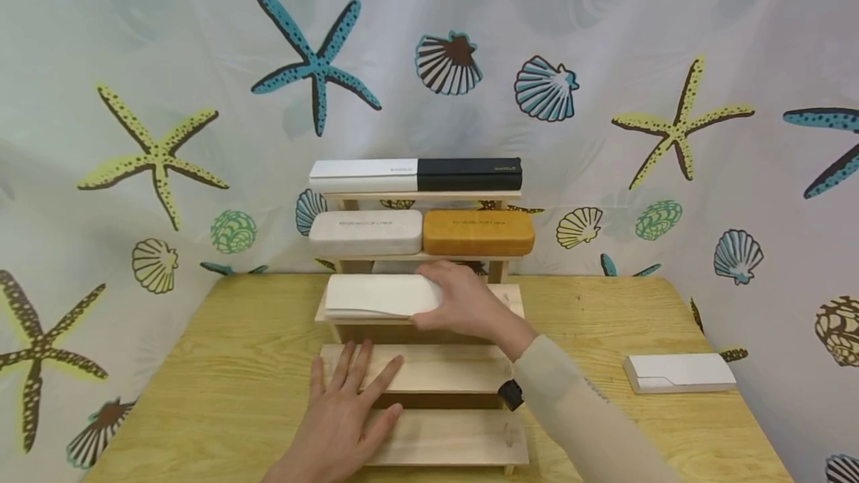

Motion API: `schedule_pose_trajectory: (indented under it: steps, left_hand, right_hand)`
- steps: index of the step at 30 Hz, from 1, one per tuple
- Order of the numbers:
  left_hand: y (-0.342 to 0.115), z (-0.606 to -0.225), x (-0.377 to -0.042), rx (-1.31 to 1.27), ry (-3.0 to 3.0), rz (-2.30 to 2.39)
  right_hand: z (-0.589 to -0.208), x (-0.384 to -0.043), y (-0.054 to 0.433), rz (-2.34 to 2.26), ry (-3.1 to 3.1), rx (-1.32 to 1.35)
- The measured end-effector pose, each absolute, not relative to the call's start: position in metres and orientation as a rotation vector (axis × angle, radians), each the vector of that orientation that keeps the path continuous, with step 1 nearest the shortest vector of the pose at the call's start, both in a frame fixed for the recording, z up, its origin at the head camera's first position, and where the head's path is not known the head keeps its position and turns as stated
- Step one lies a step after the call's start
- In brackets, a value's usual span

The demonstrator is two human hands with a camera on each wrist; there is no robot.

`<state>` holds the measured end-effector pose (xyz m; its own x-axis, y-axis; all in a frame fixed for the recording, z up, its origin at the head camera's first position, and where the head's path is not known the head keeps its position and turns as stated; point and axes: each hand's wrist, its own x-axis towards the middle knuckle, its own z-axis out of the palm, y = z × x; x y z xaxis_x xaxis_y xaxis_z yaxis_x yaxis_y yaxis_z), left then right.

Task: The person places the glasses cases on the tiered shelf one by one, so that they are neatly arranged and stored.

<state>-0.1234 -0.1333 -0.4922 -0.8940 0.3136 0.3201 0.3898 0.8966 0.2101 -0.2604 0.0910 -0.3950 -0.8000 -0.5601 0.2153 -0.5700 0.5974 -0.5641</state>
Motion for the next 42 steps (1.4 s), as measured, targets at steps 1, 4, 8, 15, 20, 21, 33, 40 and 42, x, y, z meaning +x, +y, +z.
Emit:
schedule_pose_trajectory:
  steps: [1, 4, 8, 15, 20, 21, 33, 40, 42]
  left_hand:
    - [-0.133, -0.492, -0.123, -0.527, -2.783, -0.388]
    - [-0.133, -0.493, -0.124, -0.528, -2.782, -0.38]
    - [-0.133, -0.494, -0.124, -0.53, -2.783, -0.377]
    - [-0.133, -0.495, -0.124, -0.531, -2.781, -0.382]
    - [-0.133, -0.494, -0.124, -0.533, -2.777, -0.376]
    - [-0.133, -0.494, -0.124, -0.532, -2.778, -0.379]
    - [-0.133, -0.494, -0.125, -0.529, -2.784, -0.381]
    - [-0.133, -0.494, -0.125, -0.529, -2.793, -0.377]
    - [-0.133, -0.493, -0.125, -0.528, -2.791, -0.375]
  right_hand:
    - [-0.395, -0.26, 0.09, 1.007, -2.8, 0.983]
    - [-0.397, -0.26, 0.088, 1.03, -2.818, 0.975]
    - [-0.398, -0.26, 0.085, 1.032, -2.834, 0.968]
    - [-0.398, -0.261, 0.081, 1.03, -2.834, 0.969]
    - [-0.397, -0.261, 0.08, 1.017, -2.845, 0.959]
    - [-0.397, -0.261, 0.079, 1.015, -2.841, 0.961]
    - [-0.396, -0.259, 0.079, 1.012, -2.845, 0.961]
    - [-0.397, -0.256, 0.084, 1.002, -2.869, 0.954]
    - [-0.396, -0.255, 0.086, 0.991, -2.881, 0.932]
